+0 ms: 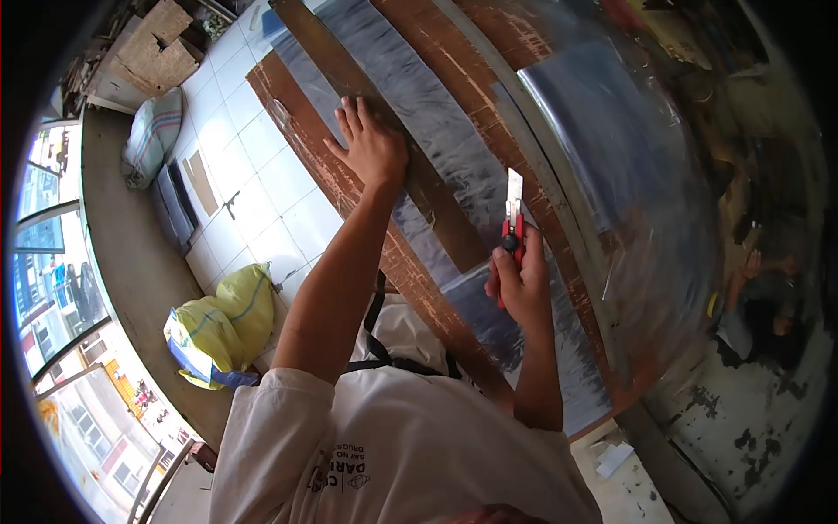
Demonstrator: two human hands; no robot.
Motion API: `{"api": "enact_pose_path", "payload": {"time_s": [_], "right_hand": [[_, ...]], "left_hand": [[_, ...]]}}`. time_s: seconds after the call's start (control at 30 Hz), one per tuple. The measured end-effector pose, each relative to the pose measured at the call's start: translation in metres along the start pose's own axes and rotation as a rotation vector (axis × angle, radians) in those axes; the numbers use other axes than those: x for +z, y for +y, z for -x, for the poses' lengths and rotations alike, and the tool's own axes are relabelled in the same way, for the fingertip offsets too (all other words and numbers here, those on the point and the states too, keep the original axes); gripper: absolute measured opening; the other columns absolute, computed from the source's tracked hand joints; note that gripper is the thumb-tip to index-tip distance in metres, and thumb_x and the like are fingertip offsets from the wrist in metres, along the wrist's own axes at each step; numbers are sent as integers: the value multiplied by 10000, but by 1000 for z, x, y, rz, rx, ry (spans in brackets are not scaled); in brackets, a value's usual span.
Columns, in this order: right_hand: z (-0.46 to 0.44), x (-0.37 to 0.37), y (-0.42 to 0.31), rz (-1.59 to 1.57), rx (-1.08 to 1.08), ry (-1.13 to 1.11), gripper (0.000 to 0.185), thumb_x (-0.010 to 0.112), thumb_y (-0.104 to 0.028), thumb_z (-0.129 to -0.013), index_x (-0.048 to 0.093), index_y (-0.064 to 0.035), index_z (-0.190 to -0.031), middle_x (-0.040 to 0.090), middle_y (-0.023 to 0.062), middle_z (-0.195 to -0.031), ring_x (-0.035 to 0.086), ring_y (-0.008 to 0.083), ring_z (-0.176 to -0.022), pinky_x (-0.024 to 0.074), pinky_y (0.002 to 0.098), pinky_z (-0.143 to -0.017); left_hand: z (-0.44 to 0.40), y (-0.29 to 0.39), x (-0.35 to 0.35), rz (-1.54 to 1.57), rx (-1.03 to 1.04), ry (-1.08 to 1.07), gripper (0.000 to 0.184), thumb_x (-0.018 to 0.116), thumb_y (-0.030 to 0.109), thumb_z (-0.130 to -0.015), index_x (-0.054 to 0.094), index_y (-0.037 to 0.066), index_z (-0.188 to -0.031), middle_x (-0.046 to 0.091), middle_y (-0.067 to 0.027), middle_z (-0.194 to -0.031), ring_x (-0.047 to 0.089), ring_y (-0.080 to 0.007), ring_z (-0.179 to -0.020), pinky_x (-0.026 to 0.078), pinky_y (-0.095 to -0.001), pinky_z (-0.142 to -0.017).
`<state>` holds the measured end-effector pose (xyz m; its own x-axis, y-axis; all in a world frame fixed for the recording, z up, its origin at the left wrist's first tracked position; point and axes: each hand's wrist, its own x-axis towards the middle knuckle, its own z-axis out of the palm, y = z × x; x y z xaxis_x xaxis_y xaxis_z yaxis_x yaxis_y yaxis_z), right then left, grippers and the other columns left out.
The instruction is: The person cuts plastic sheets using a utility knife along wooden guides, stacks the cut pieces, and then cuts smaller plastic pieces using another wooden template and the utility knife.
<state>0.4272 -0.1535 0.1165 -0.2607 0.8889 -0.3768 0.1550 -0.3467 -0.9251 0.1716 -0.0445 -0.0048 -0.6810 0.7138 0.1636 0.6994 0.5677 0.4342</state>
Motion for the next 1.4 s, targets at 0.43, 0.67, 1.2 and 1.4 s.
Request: {"api": "enact_pose_path", "payload": {"time_s": [0.43,0.67,1.2,1.4], "right_hand": [[-119,64,-40,847,-94,-234,398,482,-209,-1029,436,36,-1340,674,318,-972,669,490,-871,525,570,-732],[-145,85,-36,871,-223,-278,351,526,-161,-1009,436,52,-1273,667,327,-916,673,488,-791,531,556,-645],[-146,104,-58,1296,1,-335,167,539,-21,-928,427,27,-1042,678,291,-763,705,460,-764,579,533,-660],[-135,93,-55,1317,96,-413,262,543,20,-879,401,37,-1098,658,312,-746,678,505,-739,551,576,-638]], "left_hand": [[-5,8,-4,-60,-39,-27,548,475,148,-952,426,102,-1495,350,-93,-1620,261,-295,-1524,124,-643,-1196],[-6,6,-4,-50,-30,5,502,475,147,-970,459,96,-1470,393,-104,-1594,308,-302,-1503,139,-634,-1191],[-8,7,-7,-32,-67,-65,524,491,167,-963,436,104,-1481,351,-75,-1616,273,-289,-1515,87,-642,-1196],[-8,4,-6,-38,-64,-62,527,507,212,-966,443,97,-1476,352,-90,-1612,275,-305,-1509,94,-664,-1181]]}}
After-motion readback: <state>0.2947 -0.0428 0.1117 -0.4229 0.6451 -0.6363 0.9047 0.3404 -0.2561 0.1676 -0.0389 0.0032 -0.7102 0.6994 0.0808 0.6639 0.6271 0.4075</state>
